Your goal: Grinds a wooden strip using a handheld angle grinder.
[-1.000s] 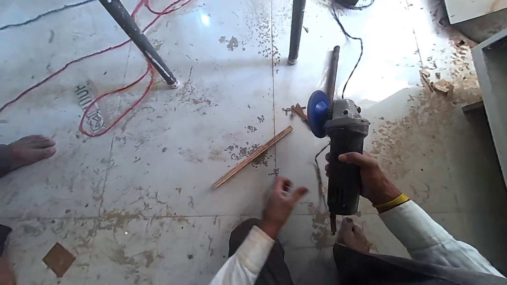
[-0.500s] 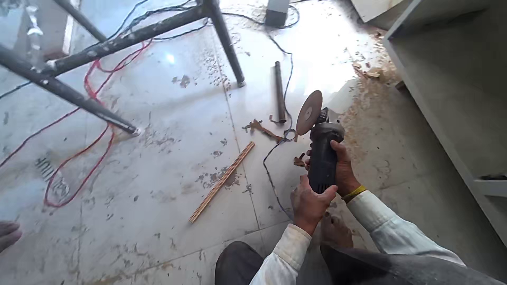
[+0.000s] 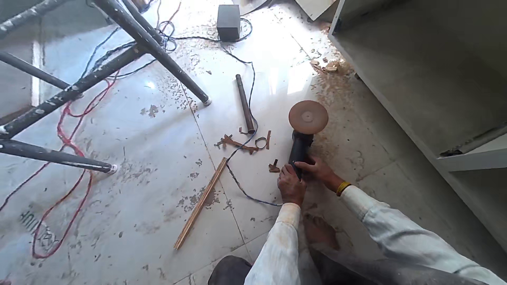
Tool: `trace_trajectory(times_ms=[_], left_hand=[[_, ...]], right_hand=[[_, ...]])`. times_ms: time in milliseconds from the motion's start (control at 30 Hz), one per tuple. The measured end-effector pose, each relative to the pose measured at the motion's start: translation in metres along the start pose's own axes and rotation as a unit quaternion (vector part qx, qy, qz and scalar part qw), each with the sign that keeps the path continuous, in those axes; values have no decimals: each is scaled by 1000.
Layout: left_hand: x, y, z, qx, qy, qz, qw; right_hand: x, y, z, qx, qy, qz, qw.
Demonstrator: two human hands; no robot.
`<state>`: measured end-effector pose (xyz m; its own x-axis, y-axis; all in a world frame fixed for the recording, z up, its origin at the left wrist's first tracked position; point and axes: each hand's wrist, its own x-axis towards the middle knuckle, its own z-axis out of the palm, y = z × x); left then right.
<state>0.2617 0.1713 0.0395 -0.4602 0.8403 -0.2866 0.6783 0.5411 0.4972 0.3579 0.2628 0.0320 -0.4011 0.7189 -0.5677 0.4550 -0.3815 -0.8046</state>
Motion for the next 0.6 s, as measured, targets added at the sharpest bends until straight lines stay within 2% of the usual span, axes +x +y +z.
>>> trace_trajectory(times_ms=[133,367,467,533,600], left_hand=[[4,-2,6,11,-32,-22,999],[-1,6,-13,46,-92,-52,993],[-18,9,-47,53,-121,-31,991],[-35,4,-81,70,-131,4,989],[-47,-27,-115,75,-85,3,994]], right_hand=[[-42,21,-12,-88,33,-9,996],[-133,76,-45,-57,76,-4,995],[-184,102,-72,-49,124,-15,991],[-237,109,-95,-70,166,-1,984],[-288,107,-119,-138,178,57,973]])
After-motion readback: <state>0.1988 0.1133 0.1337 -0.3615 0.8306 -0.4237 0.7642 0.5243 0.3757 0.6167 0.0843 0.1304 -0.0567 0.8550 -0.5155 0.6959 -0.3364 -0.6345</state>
